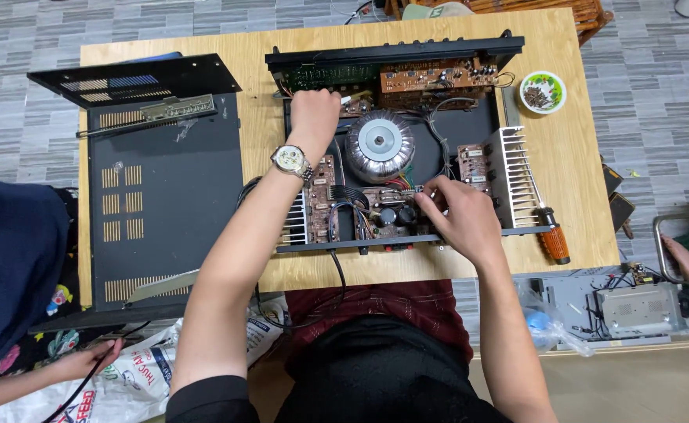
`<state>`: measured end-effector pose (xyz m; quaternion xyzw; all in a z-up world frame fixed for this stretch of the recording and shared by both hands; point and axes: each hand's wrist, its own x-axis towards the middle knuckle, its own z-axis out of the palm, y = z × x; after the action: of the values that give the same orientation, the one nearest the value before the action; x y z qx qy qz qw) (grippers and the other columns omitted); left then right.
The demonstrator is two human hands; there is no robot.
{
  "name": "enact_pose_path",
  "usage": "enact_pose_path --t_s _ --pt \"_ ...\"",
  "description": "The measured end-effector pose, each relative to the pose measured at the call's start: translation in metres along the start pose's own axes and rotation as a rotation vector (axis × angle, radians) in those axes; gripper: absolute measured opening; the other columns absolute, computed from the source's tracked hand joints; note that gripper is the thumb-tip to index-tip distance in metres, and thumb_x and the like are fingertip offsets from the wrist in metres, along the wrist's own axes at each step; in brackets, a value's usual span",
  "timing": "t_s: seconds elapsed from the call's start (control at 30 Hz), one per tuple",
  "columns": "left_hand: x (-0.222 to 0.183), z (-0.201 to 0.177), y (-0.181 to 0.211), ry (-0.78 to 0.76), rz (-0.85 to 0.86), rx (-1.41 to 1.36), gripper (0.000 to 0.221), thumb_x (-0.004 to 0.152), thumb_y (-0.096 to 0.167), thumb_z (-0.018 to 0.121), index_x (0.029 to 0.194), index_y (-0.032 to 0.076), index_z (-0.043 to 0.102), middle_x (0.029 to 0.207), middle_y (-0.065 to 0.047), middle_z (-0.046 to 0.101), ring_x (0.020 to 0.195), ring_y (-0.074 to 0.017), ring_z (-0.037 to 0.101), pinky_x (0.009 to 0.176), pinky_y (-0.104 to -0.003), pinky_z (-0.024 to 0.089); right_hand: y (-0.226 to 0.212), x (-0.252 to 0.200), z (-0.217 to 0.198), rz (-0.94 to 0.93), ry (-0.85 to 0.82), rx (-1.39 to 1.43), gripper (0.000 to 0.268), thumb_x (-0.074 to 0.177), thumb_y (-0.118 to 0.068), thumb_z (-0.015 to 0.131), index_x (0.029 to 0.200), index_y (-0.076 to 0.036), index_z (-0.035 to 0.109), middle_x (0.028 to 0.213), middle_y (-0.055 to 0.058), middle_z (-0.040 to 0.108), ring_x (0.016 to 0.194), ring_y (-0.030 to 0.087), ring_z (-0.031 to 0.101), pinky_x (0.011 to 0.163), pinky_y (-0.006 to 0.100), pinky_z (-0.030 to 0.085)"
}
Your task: Repair and clean the internal components of an electronic amplifier using a brush and screwdriver
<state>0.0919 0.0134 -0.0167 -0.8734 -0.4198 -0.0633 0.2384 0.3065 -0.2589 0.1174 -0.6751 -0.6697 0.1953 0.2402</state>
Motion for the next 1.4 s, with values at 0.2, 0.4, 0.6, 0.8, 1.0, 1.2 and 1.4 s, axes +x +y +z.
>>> enact_pose_path --t_s 0.2,0.4,0.6,0.8,1.0,1.2,1.4 --pt "-0.002 -0.008 -0.009 -0.004 0.018 0.064 0.006 0.086 0.014 0.069 0.083 0.017 0.072 0.061 0.003 0.067 0.056 -0.0208 0.07 0.049 -0.038 0.051 0.005 0.0 0.002 -0.016 0.007 -0.014 0.017 0.103 -0.032 0.066 0.099 -0.015 0.067 0.074 0.006 0.07 0.078 0.026 0.073 0.071 0.037 0.056" --pt "0.001 -0.022 0.002 0.079 0.035 0.02 0.003 0.084 0.013 0.073 0.083 0.016 0.072 0.058 0.001 0.065 0.054 -0.0225 0.07 0.048 -0.039 0.053 0.005 -0.001 0.002 -0.021 0.014 -0.017 0.018 0.102 -0.033 0.067 0.098 -0.016 0.066 0.073 0.006 0.069 0.078 0.026 0.073 0.07 0.037 0.056" --pt "0.006 -0.02 0.007 0.091 0.031 0.014 0.008 0.079 0.008 0.072 0.081 0.015 0.072 0.059 0.001 0.066 0.056 -0.0235 0.07 0.047 -0.039 0.053 0.003 -0.001 0.001 -0.029 0.019 -0.005 0.016 0.103 -0.031 0.067 0.098 -0.015 0.066 0.073 0.006 0.069 0.077 0.026 0.072 0.069 0.037 0.056" --pt "-0.003 -0.017 -0.007 0.029 0.038 0.076 0.006 0.082 0.01 0.071 0.083 0.016 0.073 0.06 0.001 0.067 0.054 -0.0213 0.07 0.046 -0.038 0.052 0.001 -0.001 0.0 -0.031 0.028 0.001 0.016 0.104 -0.028 0.067 0.097 -0.013 0.067 0.073 0.006 0.07 0.076 0.025 0.073 0.069 0.034 0.057" --pt "-0.007 -0.019 -0.01 0.028 0.033 -0.024 0.009 0.093 0.022 0.068 0.09 0.014 0.071 0.061 -0.001 0.067 0.056 -0.0227 0.071 0.05 -0.039 0.055 0.001 -0.001 0.001 -0.021 0.028 -0.003 0.016 0.103 -0.029 0.067 0.097 -0.015 0.067 0.072 0.005 0.069 0.075 0.025 0.072 0.069 0.036 0.056" --pt "-0.004 0.002 0.0 -0.001 0.042 0.016 0.013 0.095 0.024 0.066 0.09 0.014 0.072 0.06 0.002 0.066 0.053 -0.0185 0.069 0.048 -0.037 0.054 0.006 0.0 0.004 -0.016 0.025 -0.012 0.017 0.103 -0.032 0.067 0.097 -0.016 0.066 0.072 0.005 0.069 0.077 0.025 0.072 0.07 0.037 0.056" --pt "-0.036 -0.079 -0.033 0.027 -0.017 -0.027 0.013 0.096 0.033 0.064 0.092 0.021 0.067 0.063 0.001 0.07 0.061 -0.0223 0.075 0.055 -0.036 0.056 0.004 -0.001 0.001 -0.009 0.019 -0.008 0.016 0.102 -0.031 0.067 0.097 -0.016 0.066 0.072 0.004 0.069 0.077 0.025 0.072 0.071 0.036 0.056"
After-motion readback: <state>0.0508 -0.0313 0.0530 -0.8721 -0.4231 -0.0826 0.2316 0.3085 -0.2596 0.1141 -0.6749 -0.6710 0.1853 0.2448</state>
